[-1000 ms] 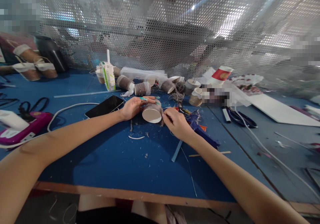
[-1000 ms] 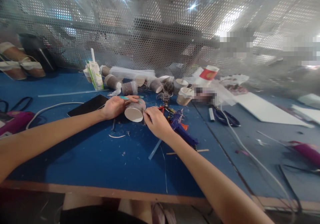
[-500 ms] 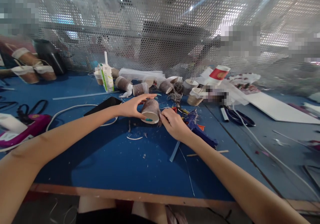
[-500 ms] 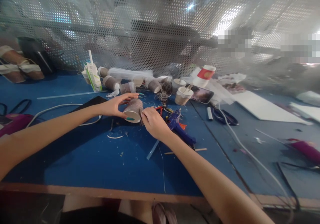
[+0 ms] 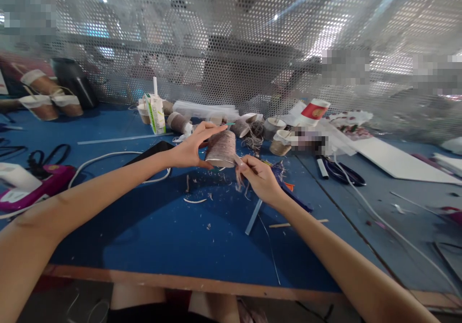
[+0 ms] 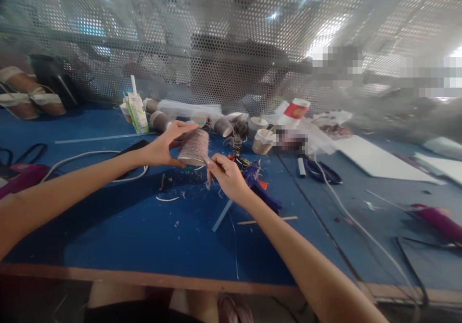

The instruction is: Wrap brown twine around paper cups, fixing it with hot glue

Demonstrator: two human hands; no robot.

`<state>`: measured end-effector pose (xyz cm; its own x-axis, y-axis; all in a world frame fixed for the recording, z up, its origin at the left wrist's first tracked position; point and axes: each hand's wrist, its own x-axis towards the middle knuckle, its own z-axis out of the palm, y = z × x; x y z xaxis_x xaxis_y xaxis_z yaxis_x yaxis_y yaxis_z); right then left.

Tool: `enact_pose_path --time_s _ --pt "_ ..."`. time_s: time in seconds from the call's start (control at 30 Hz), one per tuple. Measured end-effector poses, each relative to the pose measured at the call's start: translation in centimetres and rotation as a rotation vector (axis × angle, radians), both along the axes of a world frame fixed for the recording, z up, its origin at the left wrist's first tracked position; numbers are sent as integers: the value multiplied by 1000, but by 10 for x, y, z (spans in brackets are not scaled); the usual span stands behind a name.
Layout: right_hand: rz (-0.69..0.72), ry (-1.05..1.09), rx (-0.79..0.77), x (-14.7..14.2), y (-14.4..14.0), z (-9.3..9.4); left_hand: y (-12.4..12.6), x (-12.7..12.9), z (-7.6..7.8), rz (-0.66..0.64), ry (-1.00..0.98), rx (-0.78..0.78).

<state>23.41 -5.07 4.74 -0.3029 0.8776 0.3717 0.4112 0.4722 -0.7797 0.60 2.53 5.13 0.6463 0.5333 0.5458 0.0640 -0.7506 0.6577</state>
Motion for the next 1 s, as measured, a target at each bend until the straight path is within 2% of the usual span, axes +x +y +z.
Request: enact_pose_path --time_s 0.53,0.63,0.73,0.83,0.9,0.93,1.0 --pt "-22 -10 110 1 0 -2 -2 5 -9 -50 -73 0" --pt "-37 -3 132 0 -2 -1 -1 6 -13 -35 -84 41" --pt "-150 -9 206 1 -3 -1 5 6 -21 100 -72 176" --pt "-249 -13 247 5 -1 -1 10 4 -34 355 -116 492" --pt "-173 -60 228 8 1 2 12 3 -42 511 -193 709" --pt "-115 -112 260 10 1 4 12 3 -46 580 -230 762" --pt "-41 -239 469 11 -5 11 12 4 -51 690 -277 768"
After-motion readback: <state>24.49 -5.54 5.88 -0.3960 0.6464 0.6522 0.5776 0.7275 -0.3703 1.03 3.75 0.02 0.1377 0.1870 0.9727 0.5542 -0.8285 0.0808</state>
